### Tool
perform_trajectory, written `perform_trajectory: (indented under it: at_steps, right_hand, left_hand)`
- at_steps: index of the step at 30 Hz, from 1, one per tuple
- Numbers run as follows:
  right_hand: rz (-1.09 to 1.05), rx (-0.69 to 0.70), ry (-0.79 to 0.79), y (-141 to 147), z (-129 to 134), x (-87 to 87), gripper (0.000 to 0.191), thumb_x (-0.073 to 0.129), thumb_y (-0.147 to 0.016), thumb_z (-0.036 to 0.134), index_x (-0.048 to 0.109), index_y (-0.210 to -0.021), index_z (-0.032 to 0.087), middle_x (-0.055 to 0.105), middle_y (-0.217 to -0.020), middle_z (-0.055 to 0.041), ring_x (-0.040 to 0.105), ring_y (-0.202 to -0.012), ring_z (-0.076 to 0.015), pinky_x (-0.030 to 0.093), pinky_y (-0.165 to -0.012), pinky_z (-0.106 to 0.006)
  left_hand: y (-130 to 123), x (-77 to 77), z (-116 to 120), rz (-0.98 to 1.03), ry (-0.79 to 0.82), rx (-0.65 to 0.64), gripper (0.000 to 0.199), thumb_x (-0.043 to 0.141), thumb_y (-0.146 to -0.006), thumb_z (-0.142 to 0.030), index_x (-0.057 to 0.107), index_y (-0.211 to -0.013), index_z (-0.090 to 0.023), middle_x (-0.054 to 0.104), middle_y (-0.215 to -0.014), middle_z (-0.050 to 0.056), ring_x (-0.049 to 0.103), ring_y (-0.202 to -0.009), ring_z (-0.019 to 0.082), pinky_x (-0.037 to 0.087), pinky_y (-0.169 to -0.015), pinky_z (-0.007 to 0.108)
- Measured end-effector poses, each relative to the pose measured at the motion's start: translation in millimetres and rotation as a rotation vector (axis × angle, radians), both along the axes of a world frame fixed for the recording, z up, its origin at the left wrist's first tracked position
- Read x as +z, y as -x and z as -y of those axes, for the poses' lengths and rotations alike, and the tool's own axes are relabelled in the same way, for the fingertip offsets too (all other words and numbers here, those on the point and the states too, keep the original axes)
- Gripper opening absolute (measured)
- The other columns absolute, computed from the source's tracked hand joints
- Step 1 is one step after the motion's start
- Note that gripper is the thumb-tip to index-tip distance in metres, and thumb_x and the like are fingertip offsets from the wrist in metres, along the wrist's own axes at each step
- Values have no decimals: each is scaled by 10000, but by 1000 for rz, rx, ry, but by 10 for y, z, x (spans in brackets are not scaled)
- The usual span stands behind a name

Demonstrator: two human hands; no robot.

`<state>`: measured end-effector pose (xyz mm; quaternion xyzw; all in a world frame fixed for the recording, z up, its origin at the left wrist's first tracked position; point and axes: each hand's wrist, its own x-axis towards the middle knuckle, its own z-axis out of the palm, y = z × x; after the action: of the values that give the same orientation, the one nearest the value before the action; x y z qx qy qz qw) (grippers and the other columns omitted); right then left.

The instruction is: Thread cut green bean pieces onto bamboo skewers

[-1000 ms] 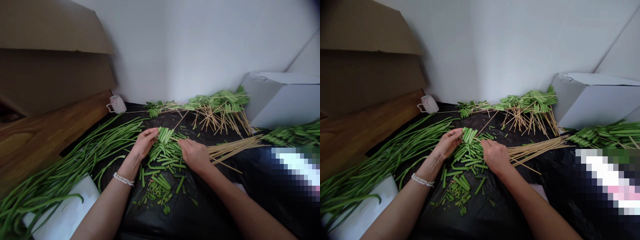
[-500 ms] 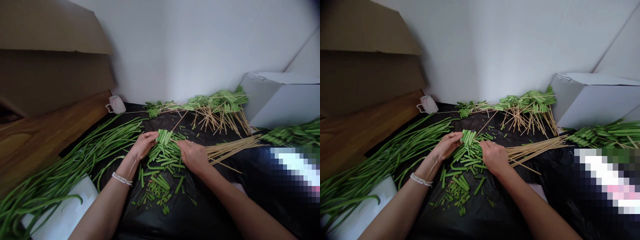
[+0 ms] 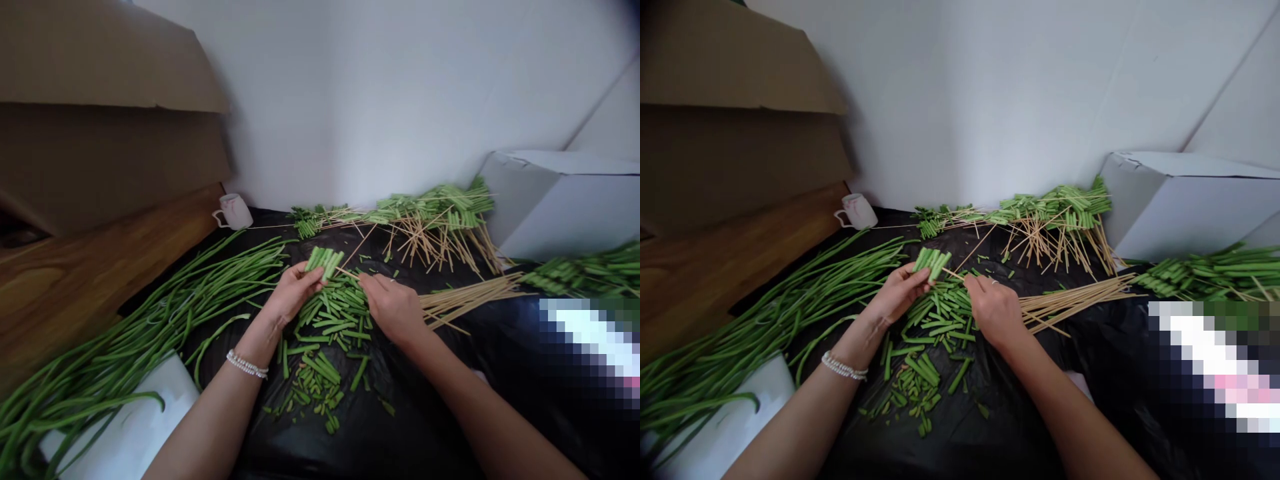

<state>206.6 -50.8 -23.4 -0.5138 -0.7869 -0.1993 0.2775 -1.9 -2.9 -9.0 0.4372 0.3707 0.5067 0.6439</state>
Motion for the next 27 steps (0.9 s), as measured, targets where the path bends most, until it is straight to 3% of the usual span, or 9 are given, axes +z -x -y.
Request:
perform_trajectory:
  at_steps: [6,10,13,15,17,19,22,24,27]
  right_hand:
    - [64,-63,-57,-163,-95,70,317,385,-900,109,615,-1118,118,634,-851,-70,524,-802,-184,343,-724,-282]
    - [77,-154,-18,-194,-114,89,258,396,-909,147,644,-980,140,623,-792,-72,525,-754,-185,325,-682,-287]
    - [-26,-226,57,-189,-118,88,329,365,-957,296,619,-787,173,611,-721,-57,523,-653,-156,289,-596,-276]
    - [-200,-214,138,-202,-138,85,368,355,-960,355,594,-744,178,614,-700,-48,524,-606,-138,289,-569,-264]
    - [-486,-135,259,-235,-178,78,360,365,-946,377,584,-735,183,612,-661,-28,518,-545,-118,323,-559,-251]
    - [-865,-29,418,-277,-232,63,341,392,-916,429,595,-781,189,611,-630,0,482,-450,-91,353,-515,-242]
    - [-1378,93,580,-323,-308,33,358,568,-776,517,596,-902,183,623,-634,14,458,-415,-78,304,-407,-213]
    - [-1571,155,671,-331,-336,19,432,682,-663,517,588,-913,178,623,-610,22,441,-409,-66,274,-381,-193]
    - [-1682,187,806,-317,-338,21,483,756,-580,493,581,-904,181,622,-583,31,427,-396,-54,243,-363,-173]
  left_hand:
    - [265,95,-184,279,41,334,183,788,-667,-188,613,-621,-163,631,-614,-19,590,-592,74,468,-543,165]
    - [317,107,-219,358,46,391,257,769,-700,-203,553,-562,-181,544,-506,-44,576,-587,72,469,-552,159]
    - [309,118,-198,380,8,373,201,763,-711,-236,589,-623,-186,587,-576,-38,586,-614,66,474,-566,152]
    - [300,132,-178,384,7,341,146,748,-731,-293,655,-772,-189,633,-667,-24,588,-618,59,478,-562,148]
    - [288,143,-160,379,39,302,236,720,-756,-339,675,-922,-178,653,-720,-8,588,-609,57,478,-549,148]
    - [269,146,-146,373,84,271,252,697,-777,-330,675,-960,-158,651,-710,-5,587,-597,57,474,-539,147]
    - [238,137,-131,355,119,244,202,685,-781,-265,678,-942,-143,648,-694,-9,586,-582,53,469,-532,143]
    - [225,131,-124,344,124,238,186,686,-771,-238,680,-930,-142,648,-689,-11,586,-579,53,465,-526,141]
    - [217,131,-119,344,130,234,156,671,-774,-216,684,-910,-143,643,-681,-10,582,-575,54,461,-521,140]
